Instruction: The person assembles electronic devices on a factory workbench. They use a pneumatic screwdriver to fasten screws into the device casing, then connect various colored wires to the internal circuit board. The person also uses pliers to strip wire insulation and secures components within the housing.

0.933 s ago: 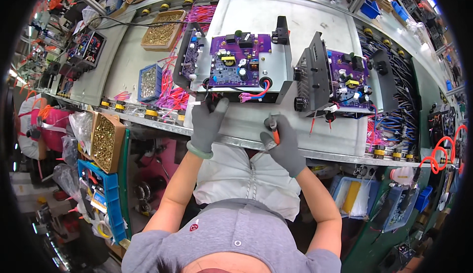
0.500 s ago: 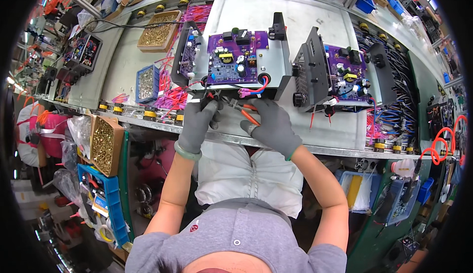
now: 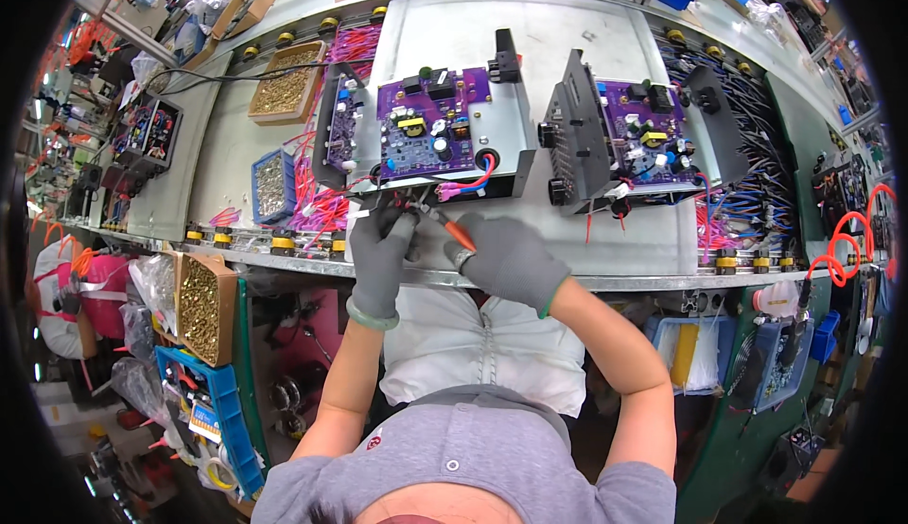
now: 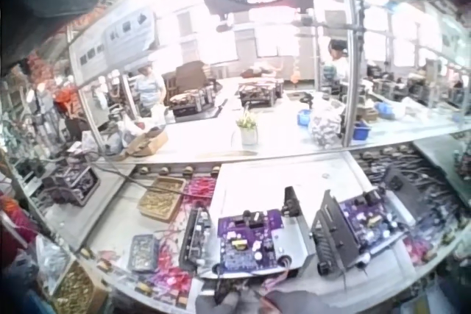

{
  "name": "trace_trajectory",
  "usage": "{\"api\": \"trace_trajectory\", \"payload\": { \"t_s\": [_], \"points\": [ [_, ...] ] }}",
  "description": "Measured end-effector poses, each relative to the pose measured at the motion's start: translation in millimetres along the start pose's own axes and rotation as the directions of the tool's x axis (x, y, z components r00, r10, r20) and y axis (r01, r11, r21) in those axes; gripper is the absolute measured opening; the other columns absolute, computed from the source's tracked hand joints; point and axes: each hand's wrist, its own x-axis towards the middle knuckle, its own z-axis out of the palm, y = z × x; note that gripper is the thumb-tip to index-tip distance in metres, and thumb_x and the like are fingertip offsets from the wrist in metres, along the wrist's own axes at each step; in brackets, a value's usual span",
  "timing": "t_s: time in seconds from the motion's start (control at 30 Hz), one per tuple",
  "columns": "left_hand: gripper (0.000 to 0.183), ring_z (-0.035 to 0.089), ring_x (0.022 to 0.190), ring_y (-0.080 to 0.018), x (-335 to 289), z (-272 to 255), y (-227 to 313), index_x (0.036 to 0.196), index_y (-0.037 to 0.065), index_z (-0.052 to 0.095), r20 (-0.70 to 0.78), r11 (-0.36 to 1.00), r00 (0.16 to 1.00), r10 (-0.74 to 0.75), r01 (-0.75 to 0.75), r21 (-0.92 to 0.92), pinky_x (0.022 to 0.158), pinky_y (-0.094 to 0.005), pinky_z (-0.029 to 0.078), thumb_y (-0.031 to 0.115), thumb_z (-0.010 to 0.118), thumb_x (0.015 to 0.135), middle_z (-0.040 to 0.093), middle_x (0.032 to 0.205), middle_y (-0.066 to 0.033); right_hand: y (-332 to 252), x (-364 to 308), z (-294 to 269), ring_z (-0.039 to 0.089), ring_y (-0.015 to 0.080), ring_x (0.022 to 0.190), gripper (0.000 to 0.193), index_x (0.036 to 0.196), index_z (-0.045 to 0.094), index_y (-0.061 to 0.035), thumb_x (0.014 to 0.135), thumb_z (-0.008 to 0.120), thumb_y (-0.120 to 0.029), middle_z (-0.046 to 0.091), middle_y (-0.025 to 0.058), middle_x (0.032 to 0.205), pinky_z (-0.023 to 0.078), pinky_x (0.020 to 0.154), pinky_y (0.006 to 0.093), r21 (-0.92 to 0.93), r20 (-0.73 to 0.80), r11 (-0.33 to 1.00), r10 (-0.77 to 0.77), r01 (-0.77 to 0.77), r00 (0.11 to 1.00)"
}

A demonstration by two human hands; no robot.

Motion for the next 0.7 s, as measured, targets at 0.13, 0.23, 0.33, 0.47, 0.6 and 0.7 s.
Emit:
{"api": "trace_trajectory", "payload": {
  "t_s": [0.13,0.23,0.33,0.47,0.6,0.7],
  "points": [
    [0.037,0.057,0.074,-0.0085,-16,12,-21,0.126,0.0,0.051,0.133,0.845,0.99,-0.046,0.109,-0.524,0.059,-0.0226,0.046,0.013,0.052,0.092,0.06,0.087,-0.003,-5,-16,34,0.063,0.018,0.069,0.042,0.111,0.064,-0.0066,0.093,0.061,-0.044,0.063,0.0052,0.084,0.052,0.064,0.0334,0.874,0.389,0.262,0.127,-0.409,0.913],
    [0.031,0.055,0.073,-0.0077,-9,2,-6,0.121,0.005,0.055,0.343,0.902,0.926,-0.156,0.275,-0.333,0.058,-0.0224,0.044,0.019,0.051,0.094,0.058,0.088,-0.0006,-18,-22,59,0.061,0.017,0.069,0.04,0.114,0.06,-0.0076,0.096,0.056,-0.043,0.063,0.0054,0.089,0.052,0.064,0.0333,0.913,0.379,-0.167,0.008,-0.372,0.925],
    [0.022,0.052,0.064,-0.0078,9,-5,-36,0.112,0.007,0.057,0.355,0.915,0.931,-0.089,0.217,-0.339,0.056,-0.0239,0.043,0.021,0.047,0.098,0.058,0.082,0.0006,-22,-16,66,0.059,0.0162,0.066,0.032,0.11,0.06,-0.01,0.096,0.057,-0.038,0.062,0.0042,0.083,0.051,0.061,0.0328,0.856,0.41,-0.34,-0.009,-0.389,0.912],
    [0.024,0.045,0.062,-0.0059,11,4,-33,0.107,0.005,0.058,0.508,0.955,0.857,-0.086,0.216,-0.201,0.05,-0.0203,0.036,0.026,0.047,0.101,0.054,0.083,-0.001,-3,-46,53,0.06,0.0163,0.065,0.028,0.102,0.06,-0.0077,0.095,0.058,-0.035,0.06,0.0047,0.077,0.049,0.058,0.0337,0.948,0.298,0.068,0.162,-0.312,0.941],
    [0.028,0.038,0.054,-0.0049,10,21,-30,0.11,0.005,0.056,0.54,0.949,0.84,-0.055,0.213,-0.234,0.044,-0.0197,0.031,0.03,0.048,0.101,0.049,0.078,-0.0012,60,-111,28,0.064,0.0318,0.083,0.044,0.119,0.061,-0.0043,0.088,0.068,-0.035,0.067,0.0158,0.098,0.05,0.078,0.0396,0.403,-0.229,0.901,0.269,-0.161,0.935],
    [0.026,0.038,0.051,-0.0051,0,46,-13,0.111,0.003,0.058,0.631,0.886,0.754,-0.184,0.404,-0.225,0.044,-0.0206,0.028,0.025,0.049,0.1,0.051,0.074,-0.0006,90,-145,4,0.06,0.0108,0.081,0.042,0.117,0.061,-0.0015,0.094,0.065,-0.036,0.064,0.0062,0.092,0.049,0.072,0.0273,0.848,0.014,0.436,0.551,-0.302,0.834]
  ]
}}
